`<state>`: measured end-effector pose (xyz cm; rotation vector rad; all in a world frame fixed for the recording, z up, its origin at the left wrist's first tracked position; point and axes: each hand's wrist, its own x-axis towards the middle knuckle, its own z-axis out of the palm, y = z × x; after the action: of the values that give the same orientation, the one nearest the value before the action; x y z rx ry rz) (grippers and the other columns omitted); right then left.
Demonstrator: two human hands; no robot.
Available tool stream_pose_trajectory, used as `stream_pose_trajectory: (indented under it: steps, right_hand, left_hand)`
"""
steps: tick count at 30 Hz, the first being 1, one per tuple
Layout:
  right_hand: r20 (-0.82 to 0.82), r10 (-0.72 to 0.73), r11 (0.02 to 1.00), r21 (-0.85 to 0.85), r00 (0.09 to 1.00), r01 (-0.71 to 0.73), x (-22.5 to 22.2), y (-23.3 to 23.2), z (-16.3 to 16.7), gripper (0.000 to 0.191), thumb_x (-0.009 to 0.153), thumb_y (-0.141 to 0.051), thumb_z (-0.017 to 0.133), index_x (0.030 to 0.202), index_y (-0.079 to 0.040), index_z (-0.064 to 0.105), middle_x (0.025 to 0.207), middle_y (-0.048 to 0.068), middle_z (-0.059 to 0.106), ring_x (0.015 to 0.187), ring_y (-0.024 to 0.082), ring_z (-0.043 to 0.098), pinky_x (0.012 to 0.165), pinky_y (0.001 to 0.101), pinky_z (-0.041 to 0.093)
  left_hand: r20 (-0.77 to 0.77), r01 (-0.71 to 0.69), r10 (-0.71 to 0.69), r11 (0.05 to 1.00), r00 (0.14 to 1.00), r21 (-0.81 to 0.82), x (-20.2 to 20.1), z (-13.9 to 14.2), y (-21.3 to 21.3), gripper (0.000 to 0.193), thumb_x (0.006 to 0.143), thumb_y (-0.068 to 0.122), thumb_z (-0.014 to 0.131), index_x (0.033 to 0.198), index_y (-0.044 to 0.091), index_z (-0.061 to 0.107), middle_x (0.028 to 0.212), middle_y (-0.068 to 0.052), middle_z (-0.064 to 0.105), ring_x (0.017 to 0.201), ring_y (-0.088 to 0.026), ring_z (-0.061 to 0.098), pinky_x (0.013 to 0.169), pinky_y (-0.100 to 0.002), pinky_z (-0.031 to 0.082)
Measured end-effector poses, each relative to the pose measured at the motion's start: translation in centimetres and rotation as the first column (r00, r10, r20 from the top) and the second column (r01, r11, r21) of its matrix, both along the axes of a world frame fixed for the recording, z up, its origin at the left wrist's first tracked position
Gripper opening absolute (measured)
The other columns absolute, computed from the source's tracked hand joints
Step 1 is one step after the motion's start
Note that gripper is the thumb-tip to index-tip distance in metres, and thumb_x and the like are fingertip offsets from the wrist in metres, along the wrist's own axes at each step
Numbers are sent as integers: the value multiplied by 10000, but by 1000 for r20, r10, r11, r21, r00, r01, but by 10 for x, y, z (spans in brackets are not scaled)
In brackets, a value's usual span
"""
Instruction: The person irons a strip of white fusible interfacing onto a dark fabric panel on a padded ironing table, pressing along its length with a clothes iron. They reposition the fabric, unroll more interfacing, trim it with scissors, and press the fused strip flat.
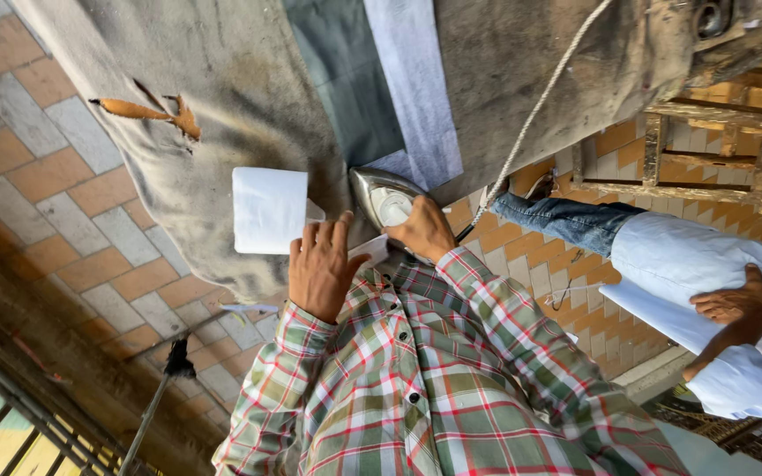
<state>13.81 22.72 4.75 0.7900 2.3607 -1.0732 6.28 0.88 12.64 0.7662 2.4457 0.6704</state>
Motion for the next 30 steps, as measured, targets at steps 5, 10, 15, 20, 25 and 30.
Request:
stream_pose_trajectory:
  steps: [5,10,15,20,25,30]
  right_hand:
    - [199,-38,926,-360,979,109,-14,20,34,420,736,-317,861,685,20,614,612,140,575,507,202,530,495,374,410]
    - [227,83,800,-596,970,71,-18,78,81,305,754,-306,852,700,-122,615,562,-4,454,436,70,394,415,291,298]
    - [293,439,882,39,850,-469,-27,159,95,621,702,-516,896,793,70,713,657,216,668,571,269,671,587,414,507]
    - [275,616,726,166,738,-667,-49,250,81,541,633,-480,868,980,-70,801,902,198,761,877,374,736,797,474,577]
    - [437,556,631,333,707,-701,-69,320,69,523,714,-403,864,1134,-107,769,1123,156,749,1089,368,691,970,484,522]
    - [376,585,574,433,718,-695,-95,313,66,797,693,-284,917,1357,-10,571,1398,210,566,1318,359,511,1146,505,310]
  left_hand:
    - [-168,66,-51,994,984,83,1,-31,10,654,774,418,790,1306,87,603,1264,-71,645,1234,-293,537,1009,-444,404]
    - [-242,51,-107,973,964,-226,11,-62,7,429,811,392,774,1126,130,648,1282,-113,615,1259,-317,499,1083,-477,355]
    - [-322,-48,-31,971,946,-233,28,-74,31,460,859,328,730,1219,63,622,1260,-132,611,1241,-308,525,1026,-458,391]
    - [-129,-312,303,948,944,-57,16,-95,77,614,905,264,745,1417,25,502,1246,-159,605,1128,-352,566,925,-512,446]
    - [-118,-504,521,851,846,145,-1,-114,93,723,832,197,786,1417,-52,443,1126,-251,639,1046,-425,596,902,-483,476]
    - [-24,-543,550,829,835,133,-6,-125,94,333,943,221,755,1100,-5,569,905,-195,706,883,-412,658,803,-484,509]
